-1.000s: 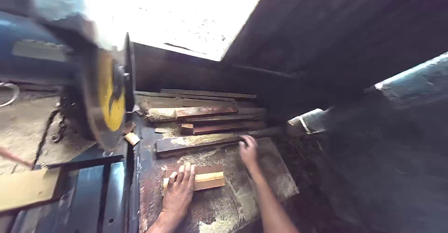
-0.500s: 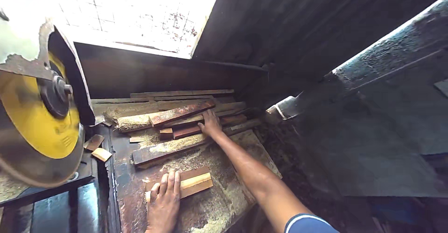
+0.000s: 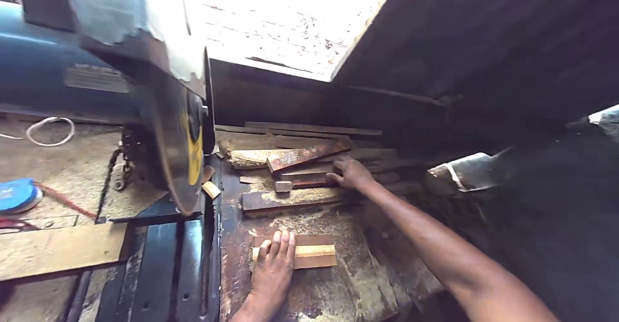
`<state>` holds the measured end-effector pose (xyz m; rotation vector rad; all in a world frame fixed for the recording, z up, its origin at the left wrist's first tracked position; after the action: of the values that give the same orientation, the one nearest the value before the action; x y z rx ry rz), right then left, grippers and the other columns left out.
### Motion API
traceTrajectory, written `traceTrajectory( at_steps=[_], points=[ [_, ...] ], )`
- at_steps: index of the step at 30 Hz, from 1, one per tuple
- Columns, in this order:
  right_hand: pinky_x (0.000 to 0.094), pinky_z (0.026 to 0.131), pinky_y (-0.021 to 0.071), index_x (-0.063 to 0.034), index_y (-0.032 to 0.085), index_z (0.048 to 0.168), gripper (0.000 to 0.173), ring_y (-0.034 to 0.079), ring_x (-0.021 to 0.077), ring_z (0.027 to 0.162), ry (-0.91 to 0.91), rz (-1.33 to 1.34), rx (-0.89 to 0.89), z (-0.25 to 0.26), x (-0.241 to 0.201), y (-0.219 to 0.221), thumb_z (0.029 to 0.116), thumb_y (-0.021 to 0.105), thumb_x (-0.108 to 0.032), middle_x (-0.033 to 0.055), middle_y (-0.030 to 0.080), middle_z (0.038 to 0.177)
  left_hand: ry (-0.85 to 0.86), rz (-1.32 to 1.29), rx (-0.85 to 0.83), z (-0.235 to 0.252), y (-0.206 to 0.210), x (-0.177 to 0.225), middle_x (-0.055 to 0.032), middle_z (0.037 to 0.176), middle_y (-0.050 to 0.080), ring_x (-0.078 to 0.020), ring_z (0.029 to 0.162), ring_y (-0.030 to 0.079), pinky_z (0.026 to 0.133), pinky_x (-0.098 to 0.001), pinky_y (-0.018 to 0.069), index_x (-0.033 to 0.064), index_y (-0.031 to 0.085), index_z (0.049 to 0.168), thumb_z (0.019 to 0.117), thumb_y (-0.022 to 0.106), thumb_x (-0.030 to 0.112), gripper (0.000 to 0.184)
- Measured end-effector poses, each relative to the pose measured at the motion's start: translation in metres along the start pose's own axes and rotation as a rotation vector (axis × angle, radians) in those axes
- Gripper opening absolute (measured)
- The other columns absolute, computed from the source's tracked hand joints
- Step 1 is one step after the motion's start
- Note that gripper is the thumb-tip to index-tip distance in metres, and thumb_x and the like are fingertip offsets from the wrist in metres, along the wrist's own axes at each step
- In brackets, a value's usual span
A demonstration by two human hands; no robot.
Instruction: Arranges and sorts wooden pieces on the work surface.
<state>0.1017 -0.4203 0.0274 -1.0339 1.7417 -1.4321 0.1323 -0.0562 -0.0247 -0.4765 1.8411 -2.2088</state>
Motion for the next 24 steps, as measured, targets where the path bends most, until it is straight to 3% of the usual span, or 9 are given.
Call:
traceTrajectory(
  at_steps=[2, 5, 6, 10, 13, 18, 21, 24],
  points=[
    [0.0544, 0.097, 0.0543, -0.0098, 0.074, 0.109, 0.038, 0.061, 0.0333, 0.119, -0.034, -0.011, 0.128, 0.011, -0.003, -0.013, 0.0913, 0.074, -0.044, 0.0125, 0.066, 0.125, 0.003, 0.014, 0.014, 0.002, 0.000, 0.000, -0.0001, 0.145, 0.060, -0.0190, 0.129, 0.059, 0.102, -0.0418, 0.0464, 0.0211, 0.057, 0.145, 0.0897, 0.064, 0.012, 0.057],
    [0.0577, 0.112, 0.0435, -0.0128, 0.055, 0.145, 0.072, 0.044, 0.0362, 0.143, -0.048, 0.009, 0.148, 0.037, -0.018, -0.023, 0.0835, 0.082, -0.039, 0.0146, 0.048, 0.153, 0.005, -0.004, -0.001, 0.003, -0.001, 0.001, -0.0007, 0.147, 0.059, -0.0188, 0.131, 0.058, 0.103, -0.0417, 0.0461, 0.0204, 0.057, 0.146, 0.0908, 0.063, 0.012, 0.057],
    [0.0584, 0.116, 0.0401, -0.0160, 0.050, 0.150, 0.076, 0.042, 0.0351, 0.145, -0.065, 0.019, 0.095, 0.046, -0.022, -0.020, 0.0840, 0.082, -0.037, 0.0126, 0.046, 0.156, 0.009, -0.003, -0.011, 0.003, -0.001, 0.002, -0.0005, 0.147, 0.059, -0.0186, 0.132, 0.057, 0.103, -0.0415, 0.0461, 0.0206, 0.056, 0.147, 0.0914, 0.062, 0.011, 0.056],
    [0.0605, 0.110, 0.0433, -0.0249, 0.060, 0.143, 0.055, 0.056, 0.0336, 0.130, -0.166, 0.031, -0.043, 0.078, -0.016, -0.009, 0.0906, 0.076, -0.024, 0.0092, 0.061, 0.140, 0.013, 0.009, -0.002, 0.004, 0.002, 0.002, 0.0007, 0.147, 0.059, -0.0179, 0.133, 0.057, 0.102, -0.0409, 0.0469, 0.0217, 0.057, 0.146, 0.0926, 0.060, 0.011, 0.055],
    [0.0605, 0.110, 0.0445, -0.0301, 0.058, 0.146, 0.055, 0.055, 0.0325, 0.133, -0.128, 0.057, -0.042, 0.090, -0.004, -0.018, 0.0933, 0.073, -0.024, 0.0081, 0.059, 0.144, 0.008, 0.016, 0.028, 0.006, 0.004, 0.004, 0.0012, 0.146, 0.060, -0.0176, 0.130, 0.058, 0.101, -0.0404, 0.0466, 0.0227, 0.058, 0.145, 0.0921, 0.061, 0.012, 0.054],
    [0.0628, 0.107, 0.0461, -0.0157, 0.058, 0.145, 0.052, 0.053, 0.0403, 0.134, 0.038, 0.058, 0.066, 0.111, 0.006, -0.010, 0.0951, 0.070, -0.022, 0.0168, 0.057, 0.144, 0.003, 0.023, 0.049, 0.005, 0.002, 0.005, 0.0020, 0.143, 0.062, -0.0180, 0.128, 0.059, 0.100, -0.0410, 0.0472, 0.0237, 0.059, 0.144, 0.0888, 0.065, 0.012, 0.057],
    [0.0572, 0.113, 0.0444, -0.0105, 0.050, 0.151, 0.051, 0.053, 0.0350, 0.138, 0.081, 0.109, 0.030, 0.116, -0.002, 0.008, 0.1012, 0.058, -0.020, 0.0155, 0.055, 0.149, 0.009, 0.028, 0.050, 0.005, 0.003, 0.004, 0.0036, 0.143, 0.061, -0.0176, 0.129, 0.058, 0.101, -0.0405, 0.0450, 0.0243, 0.058, 0.145, 0.0893, 0.064, 0.013, 0.057],
    [0.0539, 0.115, 0.0425, -0.0102, 0.052, 0.149, 0.048, 0.048, 0.0305, 0.142, 0.088, 0.109, 0.137, 0.118, -0.009, 0.018, 0.1021, 0.054, -0.019, 0.0116, 0.053, 0.152, 0.017, 0.008, 0.025, 0.003, 0.002, 0.001, 0.0019, 0.144, 0.060, -0.0191, 0.130, 0.057, 0.102, -0.0415, 0.0449, 0.0232, 0.056, 0.147, 0.0849, 0.072, 0.021, 0.064]
  ],
)
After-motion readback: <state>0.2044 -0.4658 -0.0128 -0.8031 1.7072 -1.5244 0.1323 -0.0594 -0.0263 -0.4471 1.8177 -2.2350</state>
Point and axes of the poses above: each hand's wrist, its own z-axis towards the middle knuckle, its own y-axis out of the palm, x = y × z, the point moved 3 cm from there along z, towards the middle knuckle
